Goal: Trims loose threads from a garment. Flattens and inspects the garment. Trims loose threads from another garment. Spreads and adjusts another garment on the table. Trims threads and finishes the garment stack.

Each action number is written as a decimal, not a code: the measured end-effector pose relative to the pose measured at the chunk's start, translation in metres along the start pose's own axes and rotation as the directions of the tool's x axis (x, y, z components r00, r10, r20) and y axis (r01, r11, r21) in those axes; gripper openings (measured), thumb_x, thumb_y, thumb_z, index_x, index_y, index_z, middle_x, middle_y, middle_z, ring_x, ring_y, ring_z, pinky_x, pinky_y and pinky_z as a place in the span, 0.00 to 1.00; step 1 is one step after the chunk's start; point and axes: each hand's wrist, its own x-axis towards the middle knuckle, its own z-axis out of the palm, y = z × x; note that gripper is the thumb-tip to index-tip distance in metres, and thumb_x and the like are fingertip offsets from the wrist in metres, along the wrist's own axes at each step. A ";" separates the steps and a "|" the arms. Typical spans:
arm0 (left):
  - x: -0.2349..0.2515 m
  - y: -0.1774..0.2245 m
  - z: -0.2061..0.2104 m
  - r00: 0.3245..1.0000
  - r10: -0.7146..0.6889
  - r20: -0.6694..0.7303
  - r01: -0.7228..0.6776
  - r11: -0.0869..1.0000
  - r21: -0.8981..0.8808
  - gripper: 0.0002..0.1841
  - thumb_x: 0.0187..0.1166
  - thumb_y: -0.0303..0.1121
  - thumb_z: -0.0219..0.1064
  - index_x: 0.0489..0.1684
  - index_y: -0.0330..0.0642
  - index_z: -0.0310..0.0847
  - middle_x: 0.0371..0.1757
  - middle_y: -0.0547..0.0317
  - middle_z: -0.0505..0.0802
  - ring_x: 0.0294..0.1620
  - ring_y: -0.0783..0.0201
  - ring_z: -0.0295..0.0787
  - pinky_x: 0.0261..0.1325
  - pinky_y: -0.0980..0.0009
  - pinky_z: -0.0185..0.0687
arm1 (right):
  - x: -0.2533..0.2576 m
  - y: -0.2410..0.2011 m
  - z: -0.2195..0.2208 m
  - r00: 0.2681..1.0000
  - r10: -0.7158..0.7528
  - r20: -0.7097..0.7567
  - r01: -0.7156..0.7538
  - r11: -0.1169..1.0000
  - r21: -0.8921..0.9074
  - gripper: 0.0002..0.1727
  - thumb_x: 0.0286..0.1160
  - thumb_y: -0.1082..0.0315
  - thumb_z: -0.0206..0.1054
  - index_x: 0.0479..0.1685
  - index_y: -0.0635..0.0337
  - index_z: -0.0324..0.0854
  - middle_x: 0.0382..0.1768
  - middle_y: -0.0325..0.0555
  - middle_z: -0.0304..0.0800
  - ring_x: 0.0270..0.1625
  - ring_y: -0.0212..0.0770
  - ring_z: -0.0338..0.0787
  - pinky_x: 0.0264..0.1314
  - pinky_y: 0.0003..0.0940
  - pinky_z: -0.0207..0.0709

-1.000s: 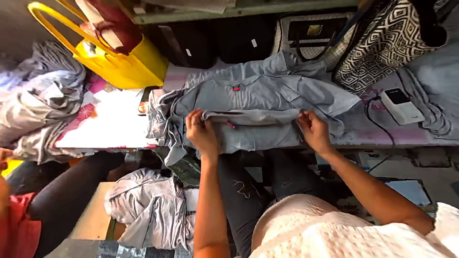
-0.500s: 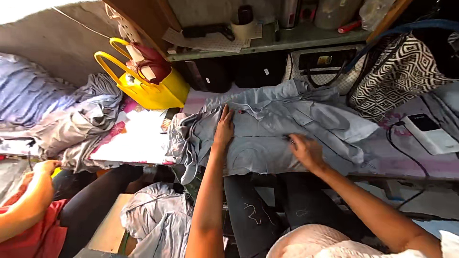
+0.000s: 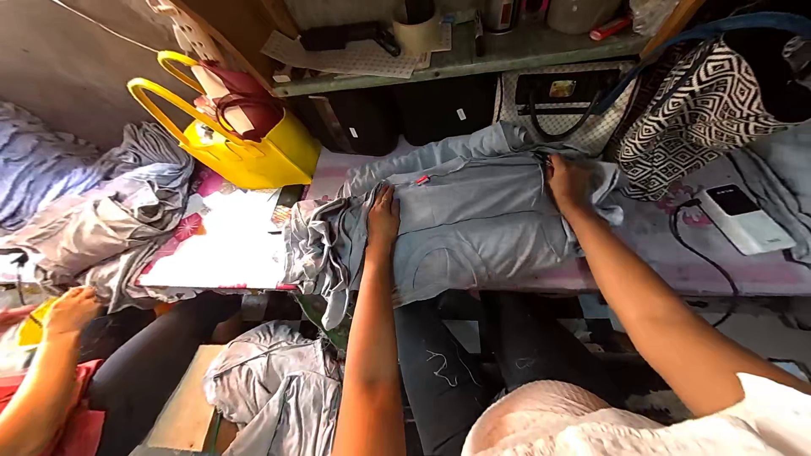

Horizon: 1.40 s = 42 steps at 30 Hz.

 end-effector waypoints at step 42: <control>-0.212 0.144 0.068 0.983 -0.094 -0.156 0.017 0.899 -0.439 0.13 0.73 0.17 0.64 0.54 0.24 0.87 0.59 0.35 0.91 0.60 0.45 0.91 0.65 0.54 0.87 | -0.220 -0.070 -0.010 0.782 0.008 0.623 -0.589 0.336 0.735 0.05 0.78 0.78 0.64 0.37 0.60 0.73 0.16 0.33 0.69 0.13 0.26 0.66 0.20 0.22 0.67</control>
